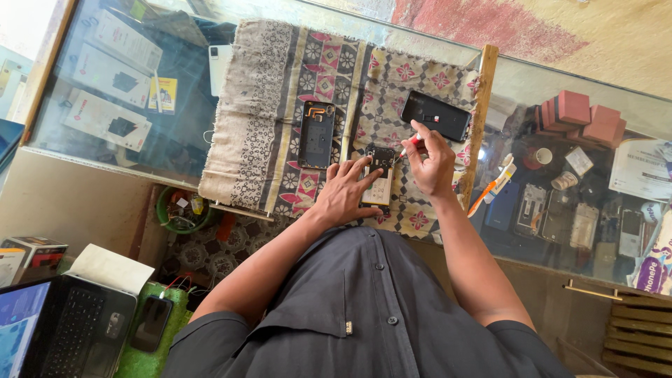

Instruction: The person uses a red-handled screwdriver to remove screws from a disassembled smartphone motherboard. They then use a small brush to clean the board's surface and connectors. The person handles the motherboard and a separate phone chassis throughout the clip.

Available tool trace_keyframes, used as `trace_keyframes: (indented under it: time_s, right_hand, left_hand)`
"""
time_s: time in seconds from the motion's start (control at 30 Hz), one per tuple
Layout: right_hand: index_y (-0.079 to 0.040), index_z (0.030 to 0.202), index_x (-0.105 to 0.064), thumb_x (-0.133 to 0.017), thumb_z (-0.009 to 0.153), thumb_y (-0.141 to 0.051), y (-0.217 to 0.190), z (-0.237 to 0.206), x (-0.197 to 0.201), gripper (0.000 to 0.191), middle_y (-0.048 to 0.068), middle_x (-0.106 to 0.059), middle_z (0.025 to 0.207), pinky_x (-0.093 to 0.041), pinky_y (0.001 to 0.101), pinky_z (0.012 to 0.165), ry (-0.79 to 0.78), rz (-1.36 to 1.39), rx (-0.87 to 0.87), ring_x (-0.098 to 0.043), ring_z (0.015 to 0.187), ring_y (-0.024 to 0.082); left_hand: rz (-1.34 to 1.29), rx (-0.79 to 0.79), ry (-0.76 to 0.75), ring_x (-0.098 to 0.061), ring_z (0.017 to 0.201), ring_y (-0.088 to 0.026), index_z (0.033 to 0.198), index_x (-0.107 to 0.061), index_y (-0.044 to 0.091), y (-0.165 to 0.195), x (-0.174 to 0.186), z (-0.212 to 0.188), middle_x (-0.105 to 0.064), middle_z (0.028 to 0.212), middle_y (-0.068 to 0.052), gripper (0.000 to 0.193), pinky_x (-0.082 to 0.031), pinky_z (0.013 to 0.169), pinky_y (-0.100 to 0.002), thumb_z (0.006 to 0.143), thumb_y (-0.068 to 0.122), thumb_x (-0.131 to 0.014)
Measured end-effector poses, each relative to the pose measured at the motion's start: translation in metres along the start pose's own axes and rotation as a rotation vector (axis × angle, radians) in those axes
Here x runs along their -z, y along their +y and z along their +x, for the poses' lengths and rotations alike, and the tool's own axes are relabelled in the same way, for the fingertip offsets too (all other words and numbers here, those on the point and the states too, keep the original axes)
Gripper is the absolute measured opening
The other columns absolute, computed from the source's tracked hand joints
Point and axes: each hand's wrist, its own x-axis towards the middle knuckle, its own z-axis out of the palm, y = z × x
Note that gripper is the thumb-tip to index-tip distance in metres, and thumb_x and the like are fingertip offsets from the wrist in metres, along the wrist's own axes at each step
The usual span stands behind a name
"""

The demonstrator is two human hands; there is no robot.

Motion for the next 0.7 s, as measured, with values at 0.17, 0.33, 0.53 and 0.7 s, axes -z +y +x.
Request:
trace_keyframes:
  time_s: [0.17,0.33,0.53,0.7]
  right_hand:
    - [0.0,0.137,-0.062,-0.072,0.102,-0.004,0.0,-0.001,0.001,0.037,0.011,-0.068,0.099,-0.062,0.0279,0.071,0.004,-0.007,-0.007,-0.074,0.083,0.018]
    - [-0.001,0.134,-0.064,-0.073,0.101,-0.006,0.001,0.0,0.0,0.035,0.01,-0.069,0.096,-0.062,0.0281,0.071,0.0,-0.043,0.021,-0.073,0.083,0.017]
    - [-0.005,0.133,-0.065,-0.075,0.099,-0.009,-0.006,-0.001,0.002,0.036,0.01,-0.073,0.098,-0.063,0.0296,0.075,-0.058,-0.128,0.165,-0.074,0.088,0.02]
    - [-0.007,0.143,-0.058,-0.066,0.105,-0.003,-0.013,-0.005,0.009,0.039,0.013,-0.074,0.117,-0.064,0.0337,0.091,-0.212,0.016,0.197,-0.076,0.107,0.025]
  left_hand:
    - [-0.005,-0.005,0.007,-0.039,0.138,-0.034,0.148,-0.053,0.017,0.0,0.001,0.0,-0.04,0.154,-0.017,0.092,-0.026,0.113,-0.054,0.075,0.067,-0.076]
    - [0.002,0.001,-0.006,-0.04,0.138,-0.034,0.149,-0.053,0.017,0.001,0.004,0.001,-0.04,0.154,-0.017,0.092,-0.027,0.113,-0.054,0.075,0.067,-0.076]
    - [0.009,0.003,-0.018,-0.039,0.137,-0.034,0.149,-0.052,0.017,0.002,0.005,0.002,-0.04,0.154,-0.017,0.093,-0.027,0.112,-0.054,0.074,0.067,-0.076]
    - [0.001,-0.001,-0.013,-0.04,0.137,-0.034,0.149,-0.052,0.018,0.002,0.005,0.001,-0.041,0.154,-0.016,0.093,-0.027,0.112,-0.053,0.075,0.067,-0.076]
